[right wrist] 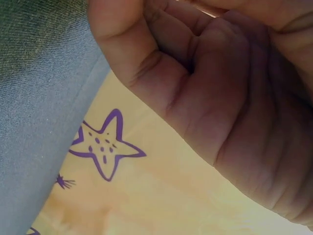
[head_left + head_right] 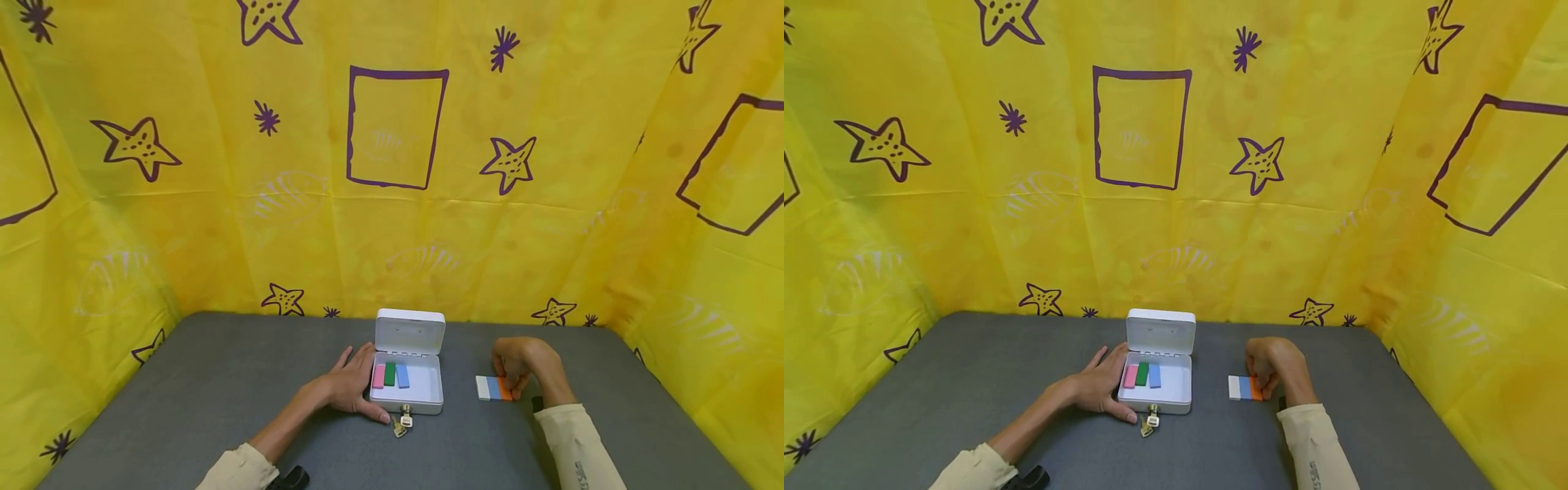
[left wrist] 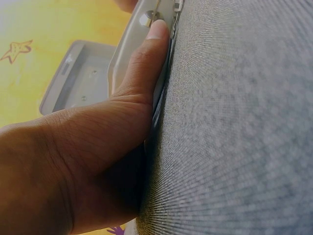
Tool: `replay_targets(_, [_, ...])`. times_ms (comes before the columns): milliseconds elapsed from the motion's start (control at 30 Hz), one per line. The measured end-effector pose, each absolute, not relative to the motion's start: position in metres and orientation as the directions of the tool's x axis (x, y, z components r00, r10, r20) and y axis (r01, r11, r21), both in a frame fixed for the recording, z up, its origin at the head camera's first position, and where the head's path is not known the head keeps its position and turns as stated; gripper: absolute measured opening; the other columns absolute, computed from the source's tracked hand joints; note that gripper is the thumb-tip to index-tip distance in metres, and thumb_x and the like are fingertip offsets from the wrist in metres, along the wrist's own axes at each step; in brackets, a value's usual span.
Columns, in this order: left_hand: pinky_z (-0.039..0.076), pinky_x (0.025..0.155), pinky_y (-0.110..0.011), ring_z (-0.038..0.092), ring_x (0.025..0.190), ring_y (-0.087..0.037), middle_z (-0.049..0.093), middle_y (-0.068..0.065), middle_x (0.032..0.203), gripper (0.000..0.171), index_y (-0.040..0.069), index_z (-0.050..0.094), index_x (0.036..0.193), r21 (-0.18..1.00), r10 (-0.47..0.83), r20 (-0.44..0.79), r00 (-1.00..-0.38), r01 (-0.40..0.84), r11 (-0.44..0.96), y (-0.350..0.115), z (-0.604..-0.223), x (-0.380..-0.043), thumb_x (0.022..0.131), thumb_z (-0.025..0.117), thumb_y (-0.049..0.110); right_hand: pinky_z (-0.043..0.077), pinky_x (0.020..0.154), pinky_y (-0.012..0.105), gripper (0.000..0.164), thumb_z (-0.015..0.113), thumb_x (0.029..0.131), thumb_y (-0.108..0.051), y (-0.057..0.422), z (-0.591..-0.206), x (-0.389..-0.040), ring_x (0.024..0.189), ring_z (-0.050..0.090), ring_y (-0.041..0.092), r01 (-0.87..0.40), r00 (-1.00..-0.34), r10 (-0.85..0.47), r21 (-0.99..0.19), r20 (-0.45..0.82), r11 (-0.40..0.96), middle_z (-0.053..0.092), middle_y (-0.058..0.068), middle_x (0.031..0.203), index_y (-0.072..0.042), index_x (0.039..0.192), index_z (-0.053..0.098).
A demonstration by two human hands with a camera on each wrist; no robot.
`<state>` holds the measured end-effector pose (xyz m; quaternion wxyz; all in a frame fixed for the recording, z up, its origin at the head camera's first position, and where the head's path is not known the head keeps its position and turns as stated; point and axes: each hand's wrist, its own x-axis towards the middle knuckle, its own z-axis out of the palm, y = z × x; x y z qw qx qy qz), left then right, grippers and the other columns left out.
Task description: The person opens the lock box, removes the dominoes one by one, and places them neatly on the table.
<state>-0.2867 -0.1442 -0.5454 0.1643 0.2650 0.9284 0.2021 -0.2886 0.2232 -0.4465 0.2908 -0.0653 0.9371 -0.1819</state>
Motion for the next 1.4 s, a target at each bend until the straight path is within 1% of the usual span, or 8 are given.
replay_targets(167, [-0.007, 0.133, -0.060, 0.004, 0.166, -0.035, 0.006, -0.021, 0.177, 0.143, 0.004, 0.007, 0.167, 0.462, 0.552, -0.205, -0.808, 0.418, 0.783, -0.145, -0.546, -0.287, 0.070, 0.074, 0.086, 0.065, 0.072, 0.040, 0.022, 0.074, 0.082, 0.015, 0.222, -0.444, -0.287, 0.066, 0.076, 0.027, -0.042, -0.831, -0.231, -0.356, -0.506, 0.934, 0.066, 0.011, 0.086, -0.003, 0.089, 0.063])
replay_targets(367, [-0.006, 0.133, -0.061, 0.005, 0.166, -0.036, 0.008, -0.022, 0.176, 0.142, 0.004, 0.009, 0.166, 0.473, 0.549, -0.203, -0.811, 0.410, 0.780, -0.144, -0.541, -0.283, 0.070, 0.074, 0.086, 0.062, 0.062, 0.036, 0.017, 0.070, 0.084, 0.012, 0.218, -0.439, -0.287, 0.059, 0.073, 0.026, -0.158, -0.849, -0.311, -0.357, -0.427, 0.921, 0.070, 0.009, 0.074, -0.004, 0.083, 0.066])
replay_targets(500, [-0.005, 0.132, -0.062, 0.005, 0.166, -0.037, 0.008, -0.023, 0.176, 0.140, 0.003, 0.008, 0.166, 0.476, 0.555, -0.208, -0.806, 0.412, 0.777, -0.142, -0.536, -0.280, 0.072, 0.073, 0.085, 0.053, 0.053, 0.027, 0.016, 0.065, 0.087, 0.009, 0.215, -0.432, -0.288, 0.054, 0.063, 0.017, -0.253, -0.841, -0.414, -0.423, -0.349, 0.870, 0.065, 0.006, 0.067, -0.003, 0.078, 0.066])
replay_targets(600, [-0.005, 0.132, -0.062, 0.005, 0.166, -0.037, 0.009, -0.024, 0.176, 0.138, 0.003, 0.008, 0.165, 0.479, 0.555, -0.211, -0.805, 0.410, 0.776, -0.142, -0.533, -0.278, 0.073, 0.073, 0.084, 0.044, 0.051, 0.022, 0.016, 0.061, 0.085, 0.009, 0.210, -0.426, -0.289, 0.052, 0.053, 0.011, -0.371, -0.800, -0.532, -0.467, -0.279, 0.803, 0.061, 0.003, 0.061, -0.001, 0.074, 0.066])
replay_targets(667, [-0.005, 0.133, -0.062, 0.005, 0.166, -0.036, 0.009, -0.023, 0.176, 0.138, 0.003, 0.009, 0.165, 0.479, 0.553, -0.210, -0.806, 0.408, 0.777, -0.142, -0.534, -0.278, 0.073, 0.074, 0.083, 0.042, 0.052, 0.021, 0.013, 0.060, 0.085, 0.007, 0.205, -0.421, -0.288, 0.054, 0.050, 0.008, -0.454, -0.761, -0.609, -0.487, -0.223, 0.746, 0.059, 0.001, 0.063, 0.000, 0.076, 0.066])
replay_targets(833, [-0.007, 0.133, -0.060, 0.005, 0.166, -0.035, 0.009, -0.021, 0.176, 0.139, 0.004, 0.009, 0.166, 0.476, 0.549, -0.205, -0.810, 0.407, 0.779, -0.143, -0.542, -0.283, 0.072, 0.077, 0.081, 0.048, 0.065, 0.021, 0.004, 0.065, 0.091, -0.001, 0.185, -0.417, -0.286, 0.070, 0.052, 0.003, -0.611, -0.692, -0.715, -0.449, -0.097, 0.652, 0.064, -0.001, 0.081, -0.004, 0.090, 0.067])
replay_targets(1167, [-0.006, 0.132, -0.062, 0.005, 0.166, -0.036, 0.010, -0.022, 0.176, 0.142, 0.004, 0.010, 0.165, 0.486, 0.551, -0.188, -0.813, 0.410, 0.772, -0.144, -0.545, -0.284, 0.069, 0.075, 0.086, 0.048, 0.066, 0.018, 0.006, 0.068, 0.095, 0.000, 0.129, -0.438, -0.282, 0.071, 0.051, 0.005, -0.706, -0.656, -0.755, -0.370, 0.018, 0.604, 0.069, 0.005, 0.086, 0.002, 0.099, 0.071])
replay_targets(1400, [-0.004, 0.132, -0.063, 0.006, 0.165, -0.037, 0.011, -0.023, 0.175, 0.139, 0.003, 0.010, 0.165, 0.498, 0.551, -0.195, -0.811, 0.402, 0.768, -0.142, -0.535, -0.279, 0.072, 0.077, 0.081, 0.050, 0.066, 0.021, 0.010, 0.068, 0.094, 0.004, 0.102, -0.461, -0.275, 0.072, 0.055, 0.010, -0.677, -0.700, -0.714, -0.335, 0.017, 0.655, 0.073, 0.010, 0.091, 0.004, 0.103, 0.071])
